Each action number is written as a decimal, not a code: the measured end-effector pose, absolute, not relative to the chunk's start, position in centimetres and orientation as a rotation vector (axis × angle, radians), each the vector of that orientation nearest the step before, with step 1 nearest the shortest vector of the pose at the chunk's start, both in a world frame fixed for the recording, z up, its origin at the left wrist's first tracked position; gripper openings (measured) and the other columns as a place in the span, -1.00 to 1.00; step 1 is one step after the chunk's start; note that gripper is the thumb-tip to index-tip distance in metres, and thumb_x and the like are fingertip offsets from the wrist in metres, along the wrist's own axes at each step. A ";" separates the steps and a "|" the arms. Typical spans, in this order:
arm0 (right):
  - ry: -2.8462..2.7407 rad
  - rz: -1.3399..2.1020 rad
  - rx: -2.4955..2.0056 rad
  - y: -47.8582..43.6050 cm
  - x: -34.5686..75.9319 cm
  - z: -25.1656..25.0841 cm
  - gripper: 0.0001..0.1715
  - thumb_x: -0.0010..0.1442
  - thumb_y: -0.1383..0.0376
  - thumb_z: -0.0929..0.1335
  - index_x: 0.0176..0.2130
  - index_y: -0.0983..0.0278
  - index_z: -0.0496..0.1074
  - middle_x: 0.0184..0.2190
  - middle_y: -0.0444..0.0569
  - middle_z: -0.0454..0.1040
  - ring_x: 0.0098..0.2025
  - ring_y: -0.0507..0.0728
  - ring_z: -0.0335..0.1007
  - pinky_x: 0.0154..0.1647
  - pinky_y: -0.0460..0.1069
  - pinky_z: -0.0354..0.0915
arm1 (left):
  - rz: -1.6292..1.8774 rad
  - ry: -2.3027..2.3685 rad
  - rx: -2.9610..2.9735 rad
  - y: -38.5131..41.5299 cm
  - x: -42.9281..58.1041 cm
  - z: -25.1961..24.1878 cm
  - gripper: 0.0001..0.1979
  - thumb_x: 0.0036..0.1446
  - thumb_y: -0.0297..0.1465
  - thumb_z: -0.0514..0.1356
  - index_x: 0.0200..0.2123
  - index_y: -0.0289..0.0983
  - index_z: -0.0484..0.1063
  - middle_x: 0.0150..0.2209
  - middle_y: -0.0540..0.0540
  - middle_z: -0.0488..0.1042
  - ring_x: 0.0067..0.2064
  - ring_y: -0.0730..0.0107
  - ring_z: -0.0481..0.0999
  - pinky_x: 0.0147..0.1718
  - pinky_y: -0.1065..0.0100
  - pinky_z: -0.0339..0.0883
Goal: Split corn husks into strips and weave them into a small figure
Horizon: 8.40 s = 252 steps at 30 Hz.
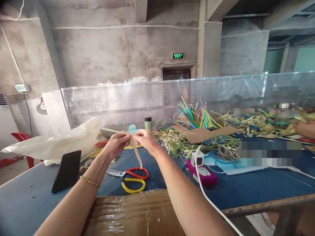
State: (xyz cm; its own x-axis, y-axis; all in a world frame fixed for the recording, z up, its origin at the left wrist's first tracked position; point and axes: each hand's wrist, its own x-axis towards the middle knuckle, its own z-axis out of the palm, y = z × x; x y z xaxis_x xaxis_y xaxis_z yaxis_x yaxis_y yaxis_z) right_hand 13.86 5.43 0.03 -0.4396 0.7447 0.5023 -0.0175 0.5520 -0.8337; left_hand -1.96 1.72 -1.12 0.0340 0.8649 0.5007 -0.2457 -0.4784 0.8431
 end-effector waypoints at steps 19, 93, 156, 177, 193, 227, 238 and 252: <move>-2.068 0.786 -0.519 6.1 14.4 -0.2 -0.70 0.09 0.15 0.39 -0.46 0.36 0.44 -0.56 -0.08 0.44 -0.51 0.02 0.31 -0.47 -0.08 0.19 | 1.407 0.861 1.455 0.8 -2.7 -0.7 -0.88 -0.18 -0.45 0.31 -0.60 -0.37 0.44 -0.66 0.04 0.24 -0.60 0.59 0.15 -0.57 0.43 -0.01; -1.844 0.801 -0.664 5.6 13.2 -0.3 -0.79 0.05 0.22 0.37 -0.51 0.31 0.38 -0.63 -0.13 0.39 -0.63 -0.03 0.17 -0.59 -0.11 0.08 | 1.641 0.783 1.294 2.6 -1.5 -2.0 -0.73 -0.27 -0.39 0.44 -0.48 -0.42 0.52 -0.56 -0.10 0.49 -0.53 0.50 0.43 -0.51 0.46 0.27; -1.726 0.934 -0.488 3.6 13.1 0.7 -0.63 0.04 0.08 0.42 -0.52 0.33 0.40 -0.60 -0.13 0.34 -0.54 -0.02 0.19 -0.52 -0.08 0.13 | 1.827 0.703 1.238 1.5 -1.0 -0.7 -0.73 -0.30 -0.30 0.46 -0.52 -0.36 0.56 -0.61 0.01 0.43 -0.57 0.58 0.27 -0.54 0.46 0.15; -1.735 0.875 -0.613 5.4 15.1 1.1 -0.52 0.09 -0.06 0.37 -0.47 0.31 0.52 -0.55 -0.04 0.46 -0.47 0.07 0.32 -0.45 -0.04 0.17 | 1.477 0.605 1.285 0.7 -1.3 -0.6 -0.75 -0.17 -0.35 0.43 -0.38 -0.35 0.59 -0.52 -0.08 0.49 -0.50 0.50 0.39 -0.47 0.44 0.24; -1.574 0.964 -0.518 4.2 13.8 0.9 -0.69 -0.01 0.16 0.43 -0.58 0.32 0.38 -0.67 -0.16 0.29 -0.62 -0.05 0.13 -0.59 -0.09 0.07 | 1.485 0.626 1.329 1.0 -0.6 -0.7 -0.75 -0.09 -0.32 0.38 -0.56 -0.36 0.43 -0.58 0.01 0.32 -0.54 0.58 0.24 -0.53 0.46 0.12; -1.282 1.500 -0.338 3.0 13.5 1.5 -0.73 -0.05 0.26 0.41 -0.61 0.30 0.26 -0.75 -0.24 0.20 -0.76 -0.12 -0.03 -0.77 -0.15 -0.06 | 1.259 0.545 1.495 0.7 -1.9 -1.0 -0.76 -0.08 -0.33 0.40 -0.53 -0.37 0.45 -0.56 -0.01 0.37 -0.53 0.57 0.29 -0.50 0.47 0.10; -1.017 1.559 -0.326 5.3 15.7 2.3 -0.73 0.08 0.38 0.35 -0.57 0.30 0.21 -0.71 -0.22 0.24 -0.76 -0.17 -0.16 -0.78 -0.20 -0.18 | 1.137 0.648 1.536 0.4 -2.4 -1.0 -0.76 -0.10 -0.32 0.41 -0.48 -0.39 0.53 -0.56 -0.03 0.40 -0.52 0.58 0.31 -0.51 0.49 0.14; -1.471 0.993 -0.607 6.9 16.2 0.9 -0.76 0.02 0.17 0.40 -0.46 0.32 0.42 -0.61 -0.13 0.36 -0.66 -0.05 0.13 -0.70 -0.12 0.00 | 1.492 0.742 1.433 2.1 -2.3 -1.6 -0.70 -0.14 -0.24 0.41 -0.53 -0.34 0.44 -0.58 0.02 0.34 -0.58 0.60 0.23 -0.59 0.49 0.04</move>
